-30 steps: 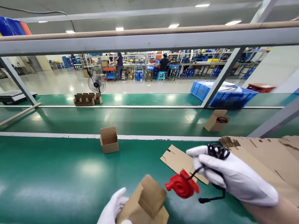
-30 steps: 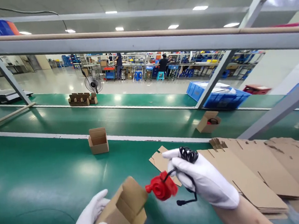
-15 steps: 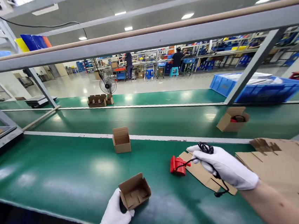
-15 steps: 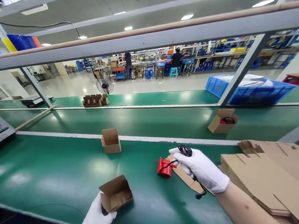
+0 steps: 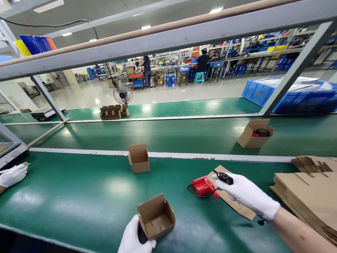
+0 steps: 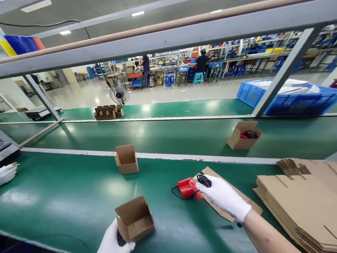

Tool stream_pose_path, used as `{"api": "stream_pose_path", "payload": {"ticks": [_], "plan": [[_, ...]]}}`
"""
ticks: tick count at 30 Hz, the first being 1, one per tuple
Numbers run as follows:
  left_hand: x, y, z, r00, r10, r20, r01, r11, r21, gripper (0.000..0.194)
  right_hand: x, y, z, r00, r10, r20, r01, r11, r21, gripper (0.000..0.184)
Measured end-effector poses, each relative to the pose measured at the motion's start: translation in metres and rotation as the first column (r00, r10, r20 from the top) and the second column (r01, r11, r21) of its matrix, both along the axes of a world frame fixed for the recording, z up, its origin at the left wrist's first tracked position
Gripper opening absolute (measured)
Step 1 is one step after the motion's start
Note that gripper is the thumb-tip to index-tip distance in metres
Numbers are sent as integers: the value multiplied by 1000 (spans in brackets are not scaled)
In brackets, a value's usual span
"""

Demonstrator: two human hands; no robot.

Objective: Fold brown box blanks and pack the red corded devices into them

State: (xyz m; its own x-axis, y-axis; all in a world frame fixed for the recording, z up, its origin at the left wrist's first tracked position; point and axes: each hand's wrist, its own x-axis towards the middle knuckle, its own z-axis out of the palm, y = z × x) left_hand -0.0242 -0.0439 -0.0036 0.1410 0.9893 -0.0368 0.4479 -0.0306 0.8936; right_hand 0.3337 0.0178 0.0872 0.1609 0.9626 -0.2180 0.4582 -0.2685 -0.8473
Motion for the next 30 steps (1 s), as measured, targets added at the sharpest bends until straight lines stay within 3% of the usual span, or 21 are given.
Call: {"api": "stream_pose_path", "payload": {"ticks": [5, 9, 15, 18, 21, 24, 30], "plan": [[2, 2, 1, 1000, 6, 13, -6, 1000, -9, 38, 13, 8, -4, 984, 8, 176, -11, 1000, 17, 34], [3, 6, 4, 999, 28, 17, -27, 999, -16, 43, 26, 21, -24, 938, 145, 315, -157, 987, 15, 37], [2, 8, 0, 999, 18, 26, -18, 1000, 10, 56, 21, 45, -55, 869, 288, 404, -267, 958, -108, 84], [2, 9, -2, 1000, -9, 26, 9, 1000, 7, 49, 13, 52, -54, 831, 384, 403, -338, 923, -183, 104], [3, 9, -4, 999, -10, 39, 11, 1000, -18, 48, 6, 55, -50, 789, 448, 420, -395, 894, -211, 112], [5, 10, -4, 999, 0, 44, 2, 999, -32, 52, -2, 52, -48, 759, 464, 457, -426, 884, -190, 102], [-12, 31, -4, 996, 56, -72, -53, 998, 36, 47, -13, 40, -50, 771, 360, 526, -383, 921, -71, 43]]}}
